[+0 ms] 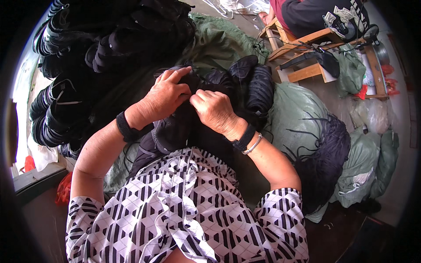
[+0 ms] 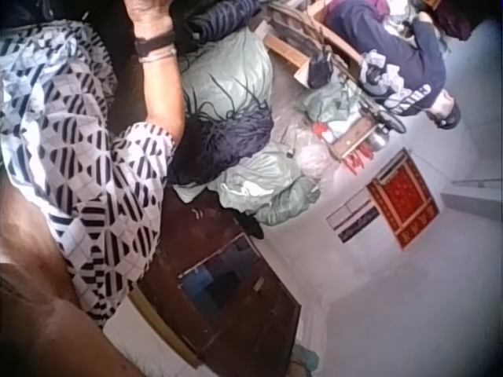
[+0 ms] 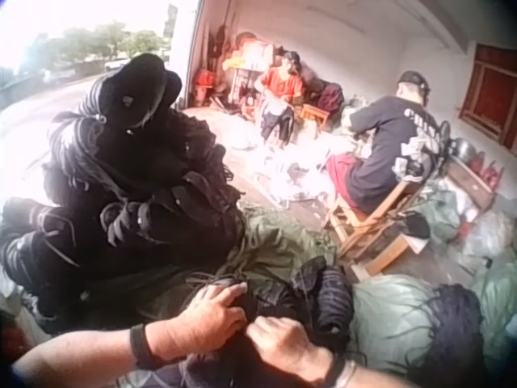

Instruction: The person picks up a shoe from a pile and laces it by hand, threading a shoelace through the eyelets and pulling it tight. After finishing, they set the shoe aside and pick up another shoe to repeat the process.

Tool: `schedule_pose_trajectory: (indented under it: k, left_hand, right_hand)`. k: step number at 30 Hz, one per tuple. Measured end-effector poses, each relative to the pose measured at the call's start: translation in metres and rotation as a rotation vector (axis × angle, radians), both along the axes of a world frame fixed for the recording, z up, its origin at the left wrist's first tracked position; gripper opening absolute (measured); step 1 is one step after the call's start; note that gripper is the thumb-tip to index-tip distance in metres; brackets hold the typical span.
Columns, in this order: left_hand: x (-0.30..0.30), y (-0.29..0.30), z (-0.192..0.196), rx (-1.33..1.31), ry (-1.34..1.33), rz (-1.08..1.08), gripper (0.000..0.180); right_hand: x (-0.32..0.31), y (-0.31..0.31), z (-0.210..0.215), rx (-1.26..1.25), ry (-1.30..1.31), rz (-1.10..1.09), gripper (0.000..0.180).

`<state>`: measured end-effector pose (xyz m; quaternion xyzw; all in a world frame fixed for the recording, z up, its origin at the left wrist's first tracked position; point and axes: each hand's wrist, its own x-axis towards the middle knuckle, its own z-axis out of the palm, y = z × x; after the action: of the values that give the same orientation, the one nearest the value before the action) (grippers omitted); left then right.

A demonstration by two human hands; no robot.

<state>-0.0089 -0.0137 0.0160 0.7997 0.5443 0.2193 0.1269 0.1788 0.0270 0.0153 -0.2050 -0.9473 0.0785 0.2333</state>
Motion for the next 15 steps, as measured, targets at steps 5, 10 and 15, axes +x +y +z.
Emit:
schedule_pose_trajectory:
  k: [5, 10, 15]
  left_hand:
    - [0.000, 0.008, 0.007, -0.087, 0.051, -0.030, 0.013]
    - [-0.001, 0.007, 0.008, -0.146, 0.006, -0.034, 0.010]
    - [0.001, -0.001, -0.001, -0.091, -0.090, 0.004, 0.005]
  right_hand:
    - [0.001, -0.002, 0.001, 0.090, 0.004, -0.014, 0.011]
    - [0.002, -0.002, 0.005, -0.050, 0.009, -0.067, 0.011]
    - [0.013, 0.044, 0.081, -0.994, 0.564, -0.304, 0.010]
